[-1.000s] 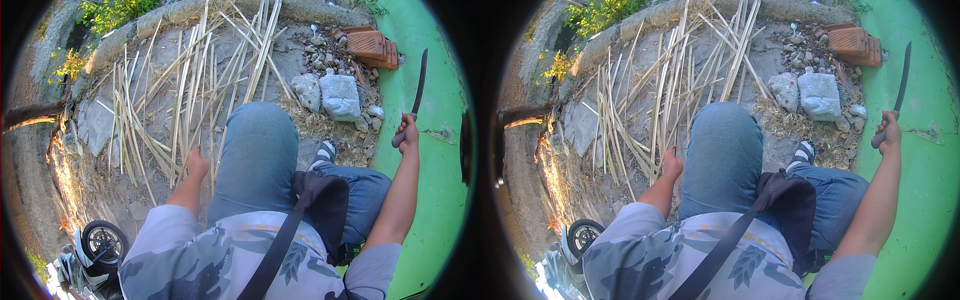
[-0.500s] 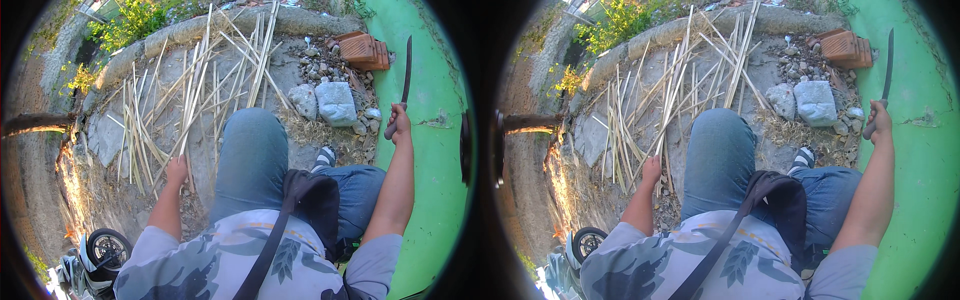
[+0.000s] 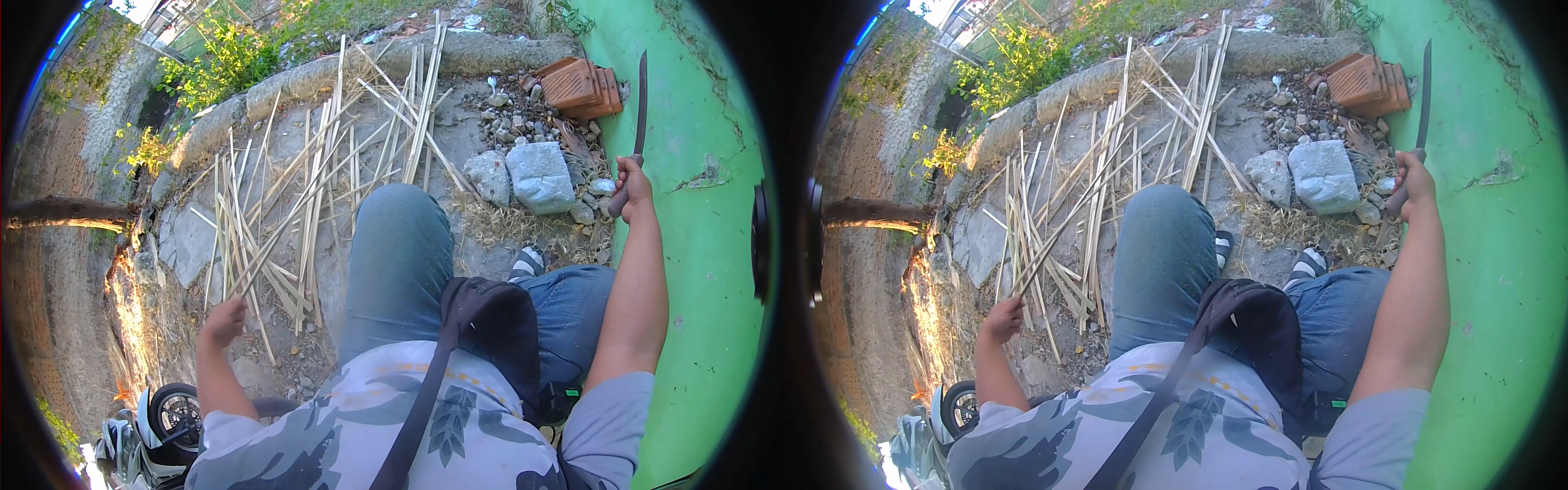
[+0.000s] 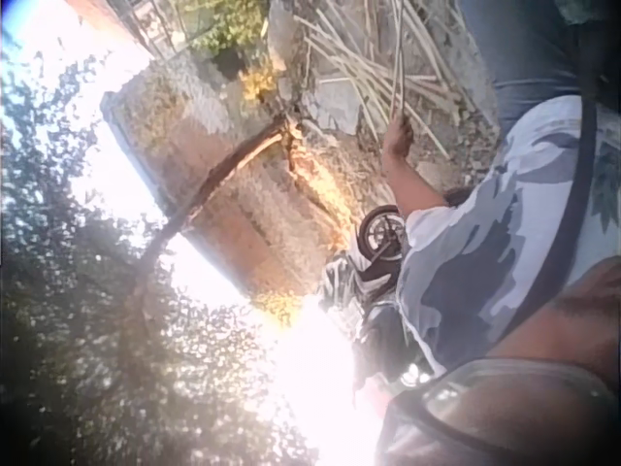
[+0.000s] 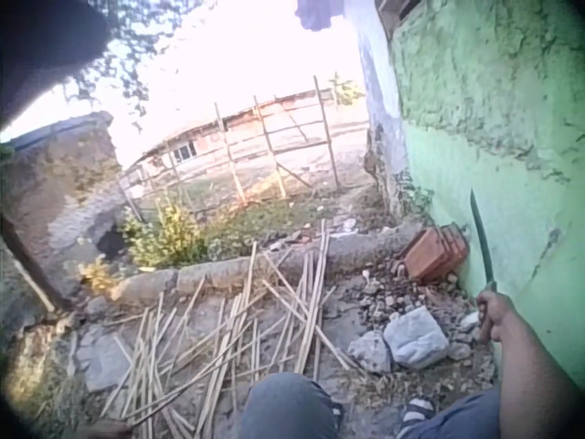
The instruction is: The person scrapes and thins bamboo strips along their length using a machete.
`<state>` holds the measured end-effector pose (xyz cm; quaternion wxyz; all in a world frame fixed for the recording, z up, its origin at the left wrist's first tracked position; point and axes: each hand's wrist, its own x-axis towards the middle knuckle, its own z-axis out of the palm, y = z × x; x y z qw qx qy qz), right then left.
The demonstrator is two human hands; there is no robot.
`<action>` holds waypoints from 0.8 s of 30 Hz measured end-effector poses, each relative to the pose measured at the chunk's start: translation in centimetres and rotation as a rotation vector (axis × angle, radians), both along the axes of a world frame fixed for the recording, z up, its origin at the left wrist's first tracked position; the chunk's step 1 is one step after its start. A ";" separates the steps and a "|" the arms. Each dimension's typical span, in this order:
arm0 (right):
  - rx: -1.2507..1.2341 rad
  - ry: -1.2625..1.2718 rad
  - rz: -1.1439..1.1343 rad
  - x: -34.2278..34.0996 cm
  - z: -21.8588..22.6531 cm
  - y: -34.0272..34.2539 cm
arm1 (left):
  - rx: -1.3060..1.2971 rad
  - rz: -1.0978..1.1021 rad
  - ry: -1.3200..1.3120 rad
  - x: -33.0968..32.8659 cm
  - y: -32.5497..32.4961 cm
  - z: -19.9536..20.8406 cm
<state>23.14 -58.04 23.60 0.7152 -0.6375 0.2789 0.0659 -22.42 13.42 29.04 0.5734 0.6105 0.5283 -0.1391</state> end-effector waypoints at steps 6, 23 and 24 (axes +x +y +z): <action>-0.014 -0.009 0.056 0.0 -1.0 -0.7 | 0.773 -0.408 0.361 -0.2 0.7 13.0; -0.014 -0.039 0.107 -0.1 -1.9 -1.5 | 1.125 -0.168 -0.004 -3.8 -4.1 30.9; -0.007 -0.032 0.108 -0.1 -1.9 -1.5 | 1.116 -0.166 -0.115 -3.7 -4.1 30.8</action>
